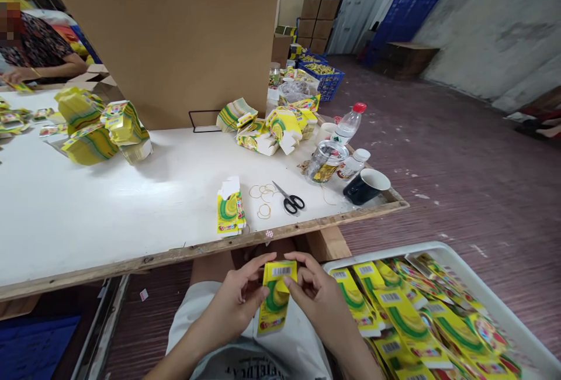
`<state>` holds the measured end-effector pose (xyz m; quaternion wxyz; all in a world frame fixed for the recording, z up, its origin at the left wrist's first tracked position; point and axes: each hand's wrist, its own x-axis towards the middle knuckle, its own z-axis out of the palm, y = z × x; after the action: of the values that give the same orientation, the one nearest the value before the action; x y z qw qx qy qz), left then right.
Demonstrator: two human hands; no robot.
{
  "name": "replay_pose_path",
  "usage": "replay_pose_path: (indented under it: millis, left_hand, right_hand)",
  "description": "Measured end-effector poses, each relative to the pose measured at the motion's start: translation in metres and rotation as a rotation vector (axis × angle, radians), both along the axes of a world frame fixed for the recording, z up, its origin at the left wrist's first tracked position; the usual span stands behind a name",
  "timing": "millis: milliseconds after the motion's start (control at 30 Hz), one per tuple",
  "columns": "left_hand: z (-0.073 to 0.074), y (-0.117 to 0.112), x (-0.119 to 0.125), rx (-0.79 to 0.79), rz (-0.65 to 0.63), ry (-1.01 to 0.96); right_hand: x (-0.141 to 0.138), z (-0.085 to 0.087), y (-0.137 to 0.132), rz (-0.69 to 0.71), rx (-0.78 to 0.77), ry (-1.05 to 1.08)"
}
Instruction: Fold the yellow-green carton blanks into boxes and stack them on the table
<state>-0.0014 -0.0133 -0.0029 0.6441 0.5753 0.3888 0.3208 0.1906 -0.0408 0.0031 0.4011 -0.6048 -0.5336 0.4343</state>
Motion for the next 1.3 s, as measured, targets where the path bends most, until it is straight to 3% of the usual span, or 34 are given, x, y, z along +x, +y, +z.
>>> replay_pose_path:
  millis: [167, 267, 500, 767, 967, 1167, 1233, 1300]
  left_hand:
    - [0.001, 0.002, 0.001, -0.157, 0.011, -0.161]
    - [-0.003, 0.002, 0.003, -0.173, 0.062, -0.210]
    - [-0.004, 0.001, 0.005, 0.158, 0.149, -0.109]
    - [0.010, -0.008, 0.009, 0.085, 0.158, -0.237]
    - [0.016, -0.004, 0.015, 0.298, 0.330, -0.209]
    - [0.013, -0.008, 0.021, 0.402, 0.245, -0.220]
    - [0.007, -0.008, 0.019, 0.392, 0.216, -0.197]
    - [-0.001, 0.002, 0.012, 0.410, 0.265, -0.095]
  right_hand:
    - [-0.010, -0.002, -0.001, -0.027, 0.094, -0.071]
    - [-0.010, -0.001, -0.001, -0.021, 0.140, -0.088]
    - [-0.007, -0.002, -0.005, -0.175, 0.275, 0.091]
    - [-0.021, -0.016, -0.011, -0.330, 0.340, 0.288]
    - [-0.030, -0.004, -0.014, -0.327, 0.444, 0.219]
    - [-0.033, -0.002, -0.012, -0.215, 0.538, 0.174]
    - [-0.023, 0.000, -0.014, -0.217, 0.534, 0.129]
    - [0.003, 0.006, -0.023, -0.311, 0.513, -0.035]
